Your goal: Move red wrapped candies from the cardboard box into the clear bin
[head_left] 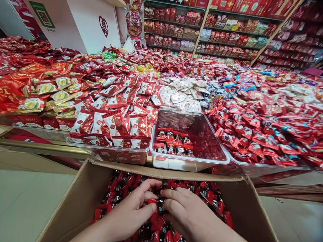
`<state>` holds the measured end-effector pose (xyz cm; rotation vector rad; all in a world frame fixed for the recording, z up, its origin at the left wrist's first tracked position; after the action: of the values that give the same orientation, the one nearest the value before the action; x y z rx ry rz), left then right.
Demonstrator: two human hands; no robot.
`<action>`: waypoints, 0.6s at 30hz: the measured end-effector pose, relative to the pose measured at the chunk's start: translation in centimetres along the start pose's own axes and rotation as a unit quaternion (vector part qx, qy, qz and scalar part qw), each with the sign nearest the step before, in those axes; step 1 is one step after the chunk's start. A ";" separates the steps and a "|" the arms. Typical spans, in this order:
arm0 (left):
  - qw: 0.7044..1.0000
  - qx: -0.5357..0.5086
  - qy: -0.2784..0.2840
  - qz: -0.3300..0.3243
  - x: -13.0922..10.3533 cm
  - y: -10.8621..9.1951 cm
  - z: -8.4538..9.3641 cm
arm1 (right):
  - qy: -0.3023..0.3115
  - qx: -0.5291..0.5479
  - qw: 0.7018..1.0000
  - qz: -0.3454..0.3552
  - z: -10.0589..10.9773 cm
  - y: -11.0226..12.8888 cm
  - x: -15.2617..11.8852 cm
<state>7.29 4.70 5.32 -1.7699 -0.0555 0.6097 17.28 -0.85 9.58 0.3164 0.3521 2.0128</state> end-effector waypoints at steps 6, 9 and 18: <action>0.999 -0.037 -0.026 0.001 -0.1 -0.8 0.5 | -0.052 -0.021 0.998 0.016 3.5 0.7 -0.7; 0.998 -0.056 -0.016 -0.002 -0.1 -1.0 0.4 | -0.123 -0.049 0.991 -0.003 8.1 0.5 -0.9; 0.999 0.005 0.014 0.037 -0.4 0.2 -0.9 | -0.034 -0.083 0.936 -0.339 14.4 -10.3 7.6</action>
<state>7.31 3.67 5.47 -1.7773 0.0311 0.6373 27.70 12.00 19.48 0.1289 0.2042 1.3348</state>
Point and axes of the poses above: each hand's wrist, its own x-axis towards the middle knuckle, its own z-axis out of the back of the hand, y = z × x, the point moved 6 cm from there along x, towards the middle knuckle, and after that the axes turned 6 degrees about y, right-handed, at the moved point
